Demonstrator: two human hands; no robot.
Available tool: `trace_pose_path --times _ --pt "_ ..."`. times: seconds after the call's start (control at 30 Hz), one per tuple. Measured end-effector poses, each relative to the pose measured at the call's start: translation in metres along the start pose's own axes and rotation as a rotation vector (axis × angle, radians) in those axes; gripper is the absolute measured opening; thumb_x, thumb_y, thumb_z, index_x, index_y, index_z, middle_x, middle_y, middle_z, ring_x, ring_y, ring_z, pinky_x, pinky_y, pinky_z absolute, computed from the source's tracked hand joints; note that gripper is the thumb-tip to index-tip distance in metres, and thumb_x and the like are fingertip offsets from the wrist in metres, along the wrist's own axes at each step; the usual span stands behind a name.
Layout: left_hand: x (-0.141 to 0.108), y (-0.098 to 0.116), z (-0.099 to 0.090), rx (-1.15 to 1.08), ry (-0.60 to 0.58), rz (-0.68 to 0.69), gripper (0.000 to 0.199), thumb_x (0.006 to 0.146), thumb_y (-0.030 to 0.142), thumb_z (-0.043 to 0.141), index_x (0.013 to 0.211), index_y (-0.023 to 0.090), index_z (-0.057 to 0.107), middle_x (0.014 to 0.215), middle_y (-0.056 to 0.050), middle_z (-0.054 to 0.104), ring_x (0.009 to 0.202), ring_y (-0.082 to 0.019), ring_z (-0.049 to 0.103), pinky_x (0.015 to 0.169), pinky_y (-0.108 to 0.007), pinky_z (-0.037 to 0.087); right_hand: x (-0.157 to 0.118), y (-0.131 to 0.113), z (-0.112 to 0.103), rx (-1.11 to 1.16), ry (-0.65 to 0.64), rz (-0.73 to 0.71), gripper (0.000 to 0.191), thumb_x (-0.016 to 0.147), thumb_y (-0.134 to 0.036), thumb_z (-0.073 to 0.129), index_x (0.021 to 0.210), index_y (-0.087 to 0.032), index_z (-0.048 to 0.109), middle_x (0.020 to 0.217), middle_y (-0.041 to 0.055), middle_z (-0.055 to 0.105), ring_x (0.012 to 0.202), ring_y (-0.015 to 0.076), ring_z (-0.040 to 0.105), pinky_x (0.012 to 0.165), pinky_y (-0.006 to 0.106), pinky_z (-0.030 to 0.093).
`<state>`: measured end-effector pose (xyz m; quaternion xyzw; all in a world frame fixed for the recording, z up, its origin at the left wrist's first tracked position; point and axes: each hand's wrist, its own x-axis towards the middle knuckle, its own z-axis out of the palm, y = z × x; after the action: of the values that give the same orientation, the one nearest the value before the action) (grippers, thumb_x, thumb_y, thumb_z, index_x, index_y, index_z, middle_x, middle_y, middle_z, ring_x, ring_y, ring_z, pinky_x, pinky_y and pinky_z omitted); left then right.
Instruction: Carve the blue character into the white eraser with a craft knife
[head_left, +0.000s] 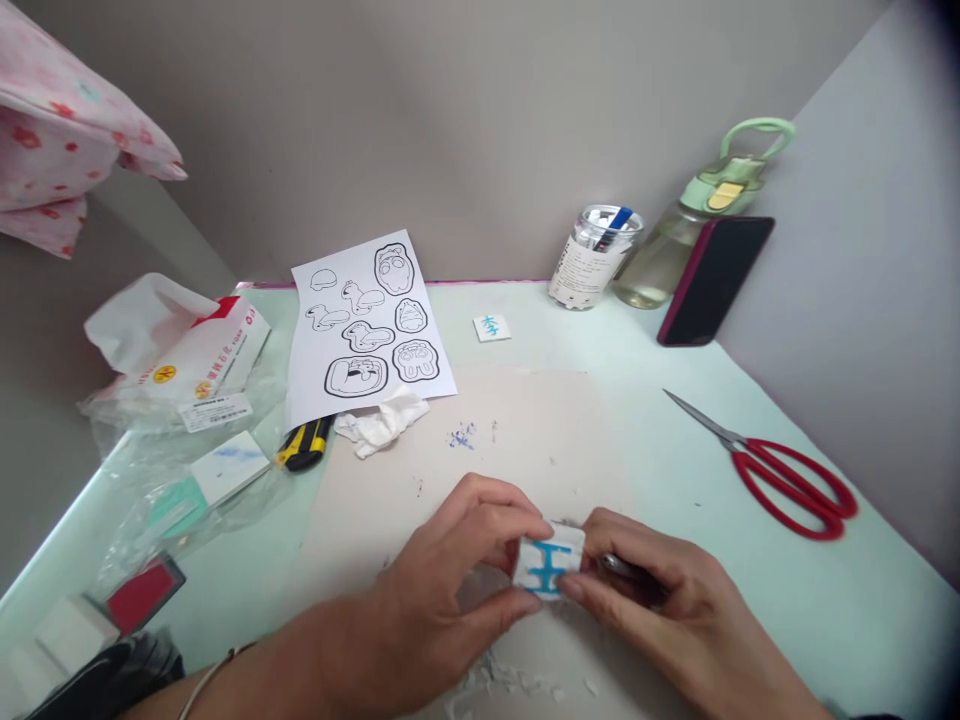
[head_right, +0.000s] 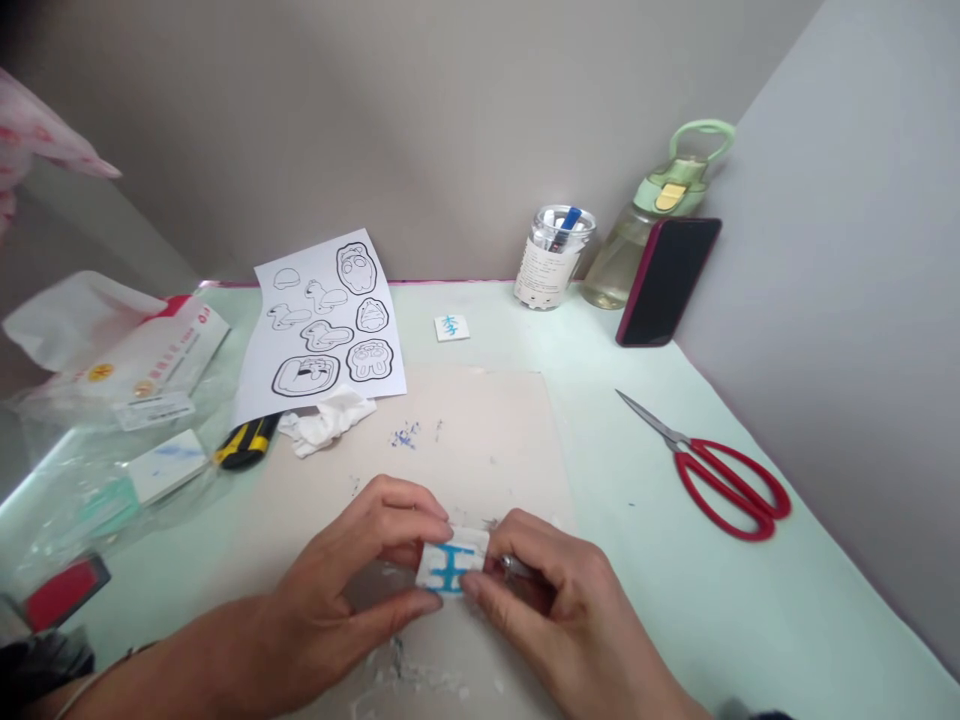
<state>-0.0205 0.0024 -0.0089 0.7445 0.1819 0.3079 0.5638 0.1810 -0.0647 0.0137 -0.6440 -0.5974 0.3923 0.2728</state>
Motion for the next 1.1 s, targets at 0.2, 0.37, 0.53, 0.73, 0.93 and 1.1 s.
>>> trace_pose_path --times 0.2,0.37,0.53,0.73,0.93,1.1 --pt "-0.0014 0.0008 -0.0012 0.064 -0.014 0.018 0.046 0.084 0.001 0.059 0.124 0.023 0.05 0.118 -0.008 0.048 0.109 -0.018 0.051 0.087 -0.027 0.054 -0.0016 -0.0032 -0.002 0.019 -0.057 -0.049 0.025 0.093 -0.032 0.05 0.072 -0.022 0.058 0.069 0.0 0.056 0.061 0.0129 0.049 0.052 0.023 0.039" --pt "0.0003 0.0017 -0.0038 0.096 -0.027 0.021 0.043 0.086 0.004 0.059 0.124 0.021 0.049 0.119 -0.008 0.048 0.11 -0.018 0.05 0.091 -0.029 0.051 -0.0001 -0.0022 -0.0028 0.019 -0.044 -0.056 0.025 0.093 -0.032 0.05 0.071 -0.022 0.058 0.071 -0.0001 0.059 0.062 0.0133 0.052 0.054 0.023 0.041" --pt "0.0037 0.0043 -0.0058 0.121 -0.012 0.057 0.033 0.091 0.003 0.048 0.121 0.016 0.052 0.113 -0.008 0.051 0.107 -0.016 0.051 0.093 -0.028 0.046 0.0005 -0.0009 -0.0027 0.012 -0.053 -0.057 0.022 0.093 -0.03 0.049 0.075 -0.023 0.059 0.073 -0.0006 0.06 0.064 0.0134 0.055 0.056 0.022 0.041" --pt "0.0013 0.001 -0.0038 0.119 0.002 0.055 0.031 0.091 0.003 0.049 0.118 0.017 0.051 0.109 -0.008 0.053 0.103 -0.016 0.052 0.087 -0.027 0.047 -0.001 -0.0002 -0.0021 0.0 -0.1 -0.02 0.022 0.093 -0.035 0.049 0.08 -0.023 0.062 0.074 0.0002 0.06 0.065 0.0143 0.054 0.056 0.024 0.041" --pt "-0.0007 0.0015 -0.0011 0.161 -0.021 0.092 0.035 0.09 0.0 0.047 0.121 0.016 0.049 0.11 -0.008 0.054 0.105 -0.016 0.052 0.092 -0.028 0.046 -0.0015 0.0019 -0.0016 -0.021 -0.109 -0.031 0.023 0.095 -0.033 0.046 0.081 -0.023 0.063 0.075 0.0008 0.059 0.065 0.0148 0.053 0.057 0.025 0.041" --pt "0.0012 0.006 -0.003 0.153 -0.025 0.089 0.035 0.089 -0.001 0.045 0.121 0.014 0.049 0.11 -0.009 0.053 0.105 -0.016 0.052 0.094 -0.026 0.045 -0.0035 0.001 -0.0021 0.011 -0.127 -0.01 0.025 0.095 -0.037 0.046 0.082 -0.023 0.061 0.077 0.0012 0.058 0.069 0.0155 0.053 0.06 0.026 0.04"
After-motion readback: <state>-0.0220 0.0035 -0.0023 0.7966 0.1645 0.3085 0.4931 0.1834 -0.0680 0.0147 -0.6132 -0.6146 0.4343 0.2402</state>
